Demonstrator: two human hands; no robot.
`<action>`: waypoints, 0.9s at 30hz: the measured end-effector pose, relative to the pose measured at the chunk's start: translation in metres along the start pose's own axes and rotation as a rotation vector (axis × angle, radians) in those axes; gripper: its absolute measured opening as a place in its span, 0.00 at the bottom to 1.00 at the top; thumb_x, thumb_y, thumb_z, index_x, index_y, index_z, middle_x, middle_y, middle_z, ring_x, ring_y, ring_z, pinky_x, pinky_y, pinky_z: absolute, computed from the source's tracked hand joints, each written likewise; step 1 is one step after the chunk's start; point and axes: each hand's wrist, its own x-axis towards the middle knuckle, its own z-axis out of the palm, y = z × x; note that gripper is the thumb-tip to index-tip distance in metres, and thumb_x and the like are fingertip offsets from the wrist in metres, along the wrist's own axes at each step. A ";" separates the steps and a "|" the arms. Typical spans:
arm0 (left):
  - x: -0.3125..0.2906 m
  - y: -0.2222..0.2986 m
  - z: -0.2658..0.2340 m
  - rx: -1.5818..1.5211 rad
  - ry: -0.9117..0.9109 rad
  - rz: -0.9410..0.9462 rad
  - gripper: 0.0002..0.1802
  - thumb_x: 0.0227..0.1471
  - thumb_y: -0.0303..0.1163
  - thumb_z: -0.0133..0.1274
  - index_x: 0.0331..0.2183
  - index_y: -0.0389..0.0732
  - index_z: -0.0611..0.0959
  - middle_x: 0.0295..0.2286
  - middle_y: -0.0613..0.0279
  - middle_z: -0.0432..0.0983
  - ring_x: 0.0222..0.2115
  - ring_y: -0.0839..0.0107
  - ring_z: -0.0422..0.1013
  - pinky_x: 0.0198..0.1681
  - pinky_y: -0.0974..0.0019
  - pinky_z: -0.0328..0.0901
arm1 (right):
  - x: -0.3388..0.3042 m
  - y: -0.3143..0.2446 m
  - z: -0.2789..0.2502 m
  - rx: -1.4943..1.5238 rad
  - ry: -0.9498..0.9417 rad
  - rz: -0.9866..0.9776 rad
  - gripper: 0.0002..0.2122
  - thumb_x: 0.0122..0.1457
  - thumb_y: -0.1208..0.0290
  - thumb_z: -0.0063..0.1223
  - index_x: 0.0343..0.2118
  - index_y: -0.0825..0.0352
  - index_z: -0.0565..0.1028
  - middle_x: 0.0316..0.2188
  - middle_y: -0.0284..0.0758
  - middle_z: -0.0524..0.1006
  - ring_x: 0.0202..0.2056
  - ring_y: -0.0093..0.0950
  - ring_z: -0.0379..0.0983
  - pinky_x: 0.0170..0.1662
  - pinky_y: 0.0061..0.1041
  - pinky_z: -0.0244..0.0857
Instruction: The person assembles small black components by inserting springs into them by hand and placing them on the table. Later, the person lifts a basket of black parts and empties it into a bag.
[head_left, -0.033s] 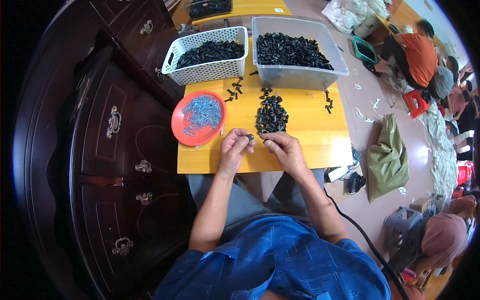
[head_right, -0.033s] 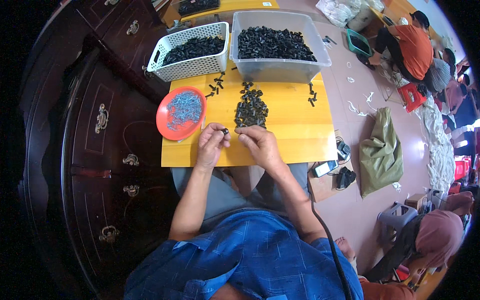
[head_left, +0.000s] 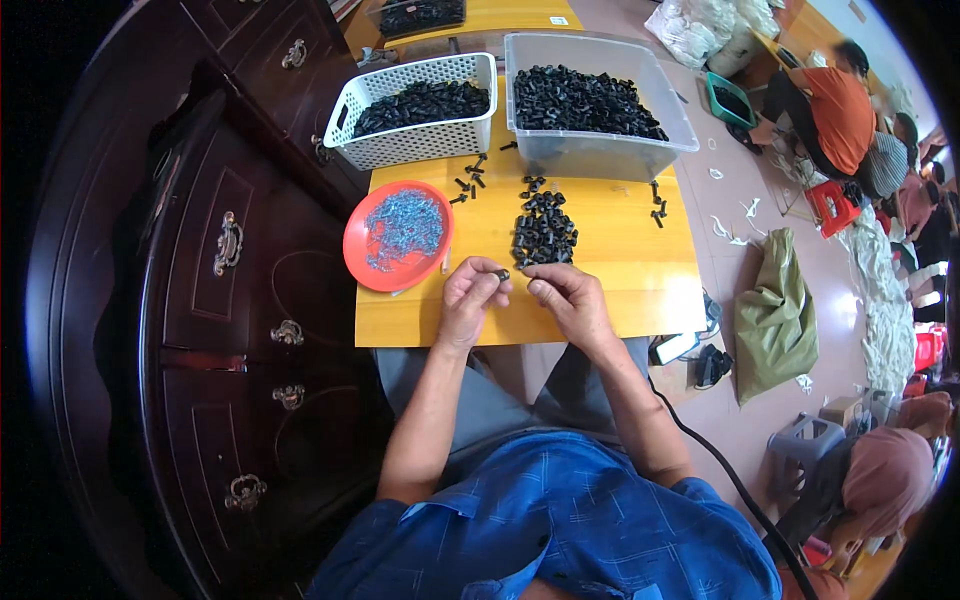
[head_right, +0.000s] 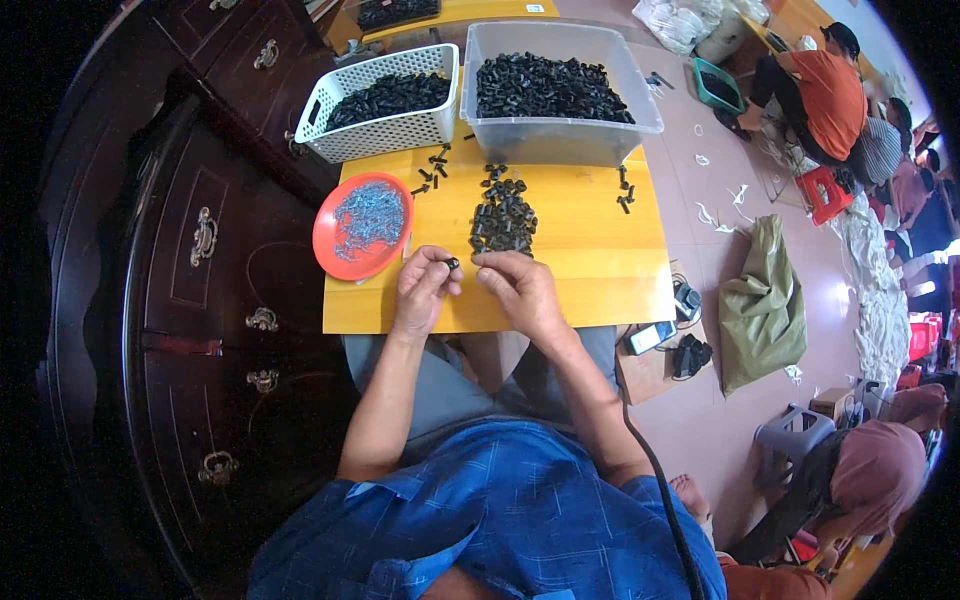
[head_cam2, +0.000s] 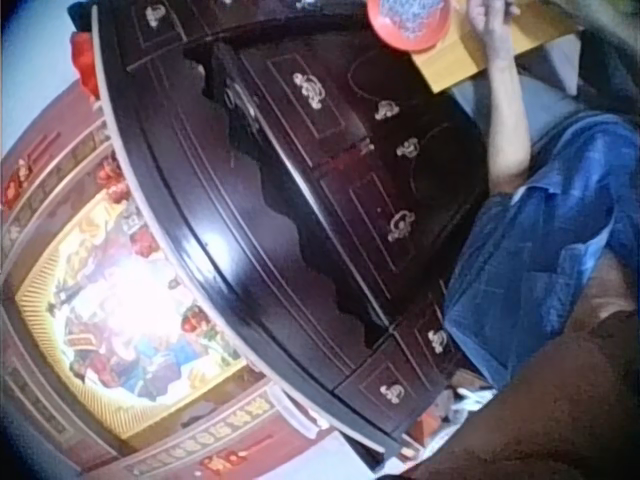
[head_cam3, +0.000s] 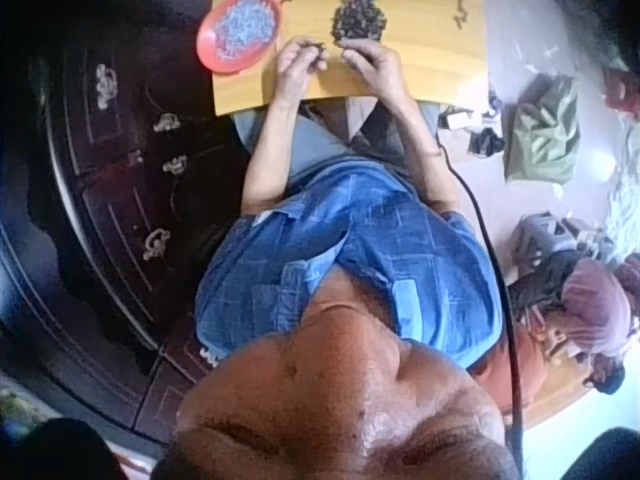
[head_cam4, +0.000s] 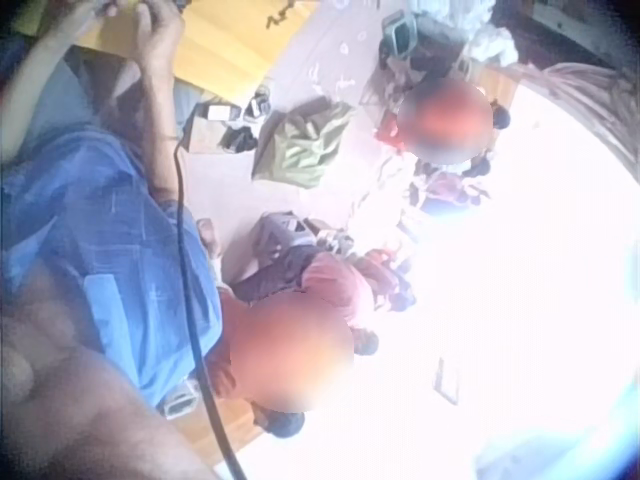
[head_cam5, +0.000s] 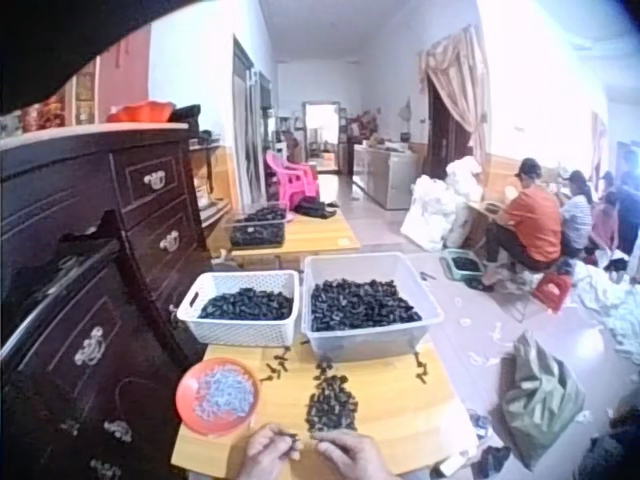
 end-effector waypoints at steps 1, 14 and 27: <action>0.001 -0.001 0.001 0.025 -0.018 -0.008 0.09 0.60 0.31 0.55 0.41 0.38 0.78 0.31 0.61 0.80 0.28 0.77 0.74 0.34 0.74 0.70 | 0.000 -0.001 -0.001 0.019 0.009 0.030 0.08 0.61 0.78 0.57 0.43 0.69 0.77 0.29 0.27 0.77 0.32 0.14 0.71 0.35 0.17 0.68; 0.001 -0.003 0.005 0.164 -0.071 -0.023 0.08 0.60 0.26 0.54 0.42 0.36 0.78 0.30 0.62 0.79 0.29 0.78 0.75 0.35 0.74 0.70 | 0.003 0.016 0.002 0.179 0.000 0.124 0.07 0.62 0.77 0.57 0.43 0.69 0.79 0.32 0.27 0.79 0.34 0.15 0.74 0.40 0.17 0.71; 0.000 -0.003 0.007 0.204 -0.074 -0.037 0.08 0.60 0.25 0.53 0.42 0.36 0.78 0.31 0.64 0.78 0.31 0.78 0.75 0.35 0.75 0.70 | 0.007 0.021 -0.006 0.121 -0.015 0.134 0.07 0.61 0.77 0.59 0.41 0.71 0.80 0.32 0.29 0.81 0.34 0.16 0.75 0.40 0.18 0.71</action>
